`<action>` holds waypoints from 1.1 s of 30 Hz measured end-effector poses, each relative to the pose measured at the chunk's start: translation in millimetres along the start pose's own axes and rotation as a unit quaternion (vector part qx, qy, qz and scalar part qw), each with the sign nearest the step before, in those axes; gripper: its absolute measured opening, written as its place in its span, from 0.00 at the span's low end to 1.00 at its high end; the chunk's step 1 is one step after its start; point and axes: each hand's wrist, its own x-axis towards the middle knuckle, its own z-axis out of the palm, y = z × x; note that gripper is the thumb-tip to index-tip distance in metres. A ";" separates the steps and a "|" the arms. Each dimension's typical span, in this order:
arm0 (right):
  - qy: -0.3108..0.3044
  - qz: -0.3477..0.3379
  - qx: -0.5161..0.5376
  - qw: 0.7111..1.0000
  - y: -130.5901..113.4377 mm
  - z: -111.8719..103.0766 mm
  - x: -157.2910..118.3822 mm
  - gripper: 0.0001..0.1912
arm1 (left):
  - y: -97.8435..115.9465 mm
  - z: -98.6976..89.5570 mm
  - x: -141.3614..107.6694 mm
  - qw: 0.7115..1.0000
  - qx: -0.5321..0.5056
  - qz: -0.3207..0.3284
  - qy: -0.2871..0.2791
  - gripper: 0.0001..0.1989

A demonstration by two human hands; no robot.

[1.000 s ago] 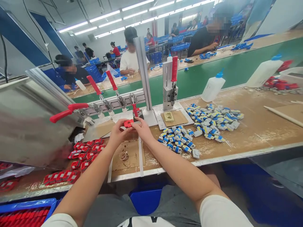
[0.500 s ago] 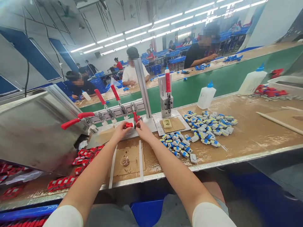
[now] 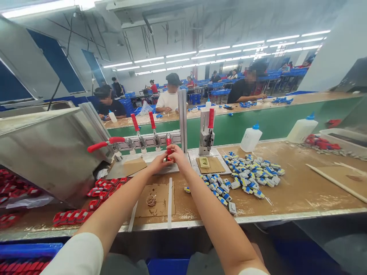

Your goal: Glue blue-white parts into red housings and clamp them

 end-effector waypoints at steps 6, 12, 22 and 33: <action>-0.013 0.047 -0.025 0.999 -26.7 4.2 3.9 0.24 | -12.4 14.9 19.9 0.995 -0.004 -0.066 0.070 0.21; -0.030 0.045 -0.167 0.985 -37.6 3.7 21.7 0.25 | -30.0 24.5 33.8 0.990 -0.046 -0.083 0.100 0.20; -0.097 0.141 -0.184 0.968 -36.2 7.1 23.2 0.15 | -48.0 27.8 47.0 0.992 -0.076 -0.061 0.077 0.25; -0.133 0.121 -0.230 0.956 -23.1 -8.7 18.5 0.14 | -46.5 32.3 43.5 0.993 -0.056 -0.071 0.071 0.25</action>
